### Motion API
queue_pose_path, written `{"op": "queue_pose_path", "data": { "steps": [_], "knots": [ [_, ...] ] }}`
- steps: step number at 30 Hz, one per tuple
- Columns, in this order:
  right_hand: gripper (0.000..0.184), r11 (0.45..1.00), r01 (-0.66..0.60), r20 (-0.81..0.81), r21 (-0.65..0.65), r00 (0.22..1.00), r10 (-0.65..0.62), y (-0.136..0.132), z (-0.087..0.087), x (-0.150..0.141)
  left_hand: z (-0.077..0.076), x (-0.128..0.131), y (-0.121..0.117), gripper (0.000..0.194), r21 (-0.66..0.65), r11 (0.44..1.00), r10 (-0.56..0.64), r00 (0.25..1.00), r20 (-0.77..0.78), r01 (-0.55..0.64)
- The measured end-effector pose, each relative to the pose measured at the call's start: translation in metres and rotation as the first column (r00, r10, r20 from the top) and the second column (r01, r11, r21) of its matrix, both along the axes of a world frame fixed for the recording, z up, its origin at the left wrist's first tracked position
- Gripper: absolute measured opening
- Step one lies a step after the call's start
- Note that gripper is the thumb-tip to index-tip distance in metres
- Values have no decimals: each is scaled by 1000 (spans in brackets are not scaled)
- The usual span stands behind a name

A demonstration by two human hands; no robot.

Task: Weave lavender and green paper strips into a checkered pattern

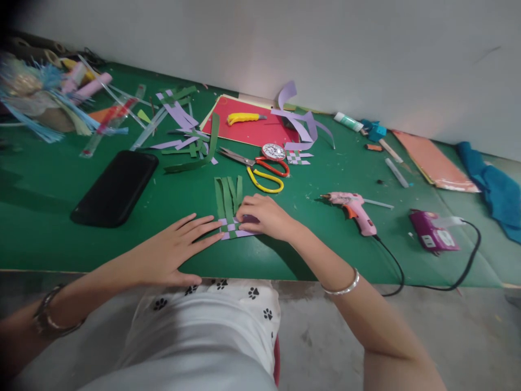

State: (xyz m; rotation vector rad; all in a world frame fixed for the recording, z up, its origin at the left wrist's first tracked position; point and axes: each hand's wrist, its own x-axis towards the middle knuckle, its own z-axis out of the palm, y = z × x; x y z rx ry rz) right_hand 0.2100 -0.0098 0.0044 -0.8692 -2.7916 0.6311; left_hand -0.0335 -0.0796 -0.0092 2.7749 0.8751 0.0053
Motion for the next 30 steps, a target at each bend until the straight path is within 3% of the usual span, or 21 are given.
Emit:
{"op": "queue_pose_path", "data": {
  "steps": [8,15,22,30],
  "knots": [
    [12,983,11,-115,-185,993,-33,-1,8,2,2,1,0,79,-20,1000,-3,1000,-8,2],
    [9,985,108,-99,-134,988,-122,-5,0,-1,2,1,0,78,-44,999,1,1000,-26,-2],
    [8,983,111,-119,-144,985,-128,-4,-2,-2,4,1,0,78,-73,997,0,1000,-7,0],
    [17,977,162,-150,-142,972,-183,-6,-3,-1,8,9,-1,85,-51,999,11,1000,15,-11]
  ]
}}
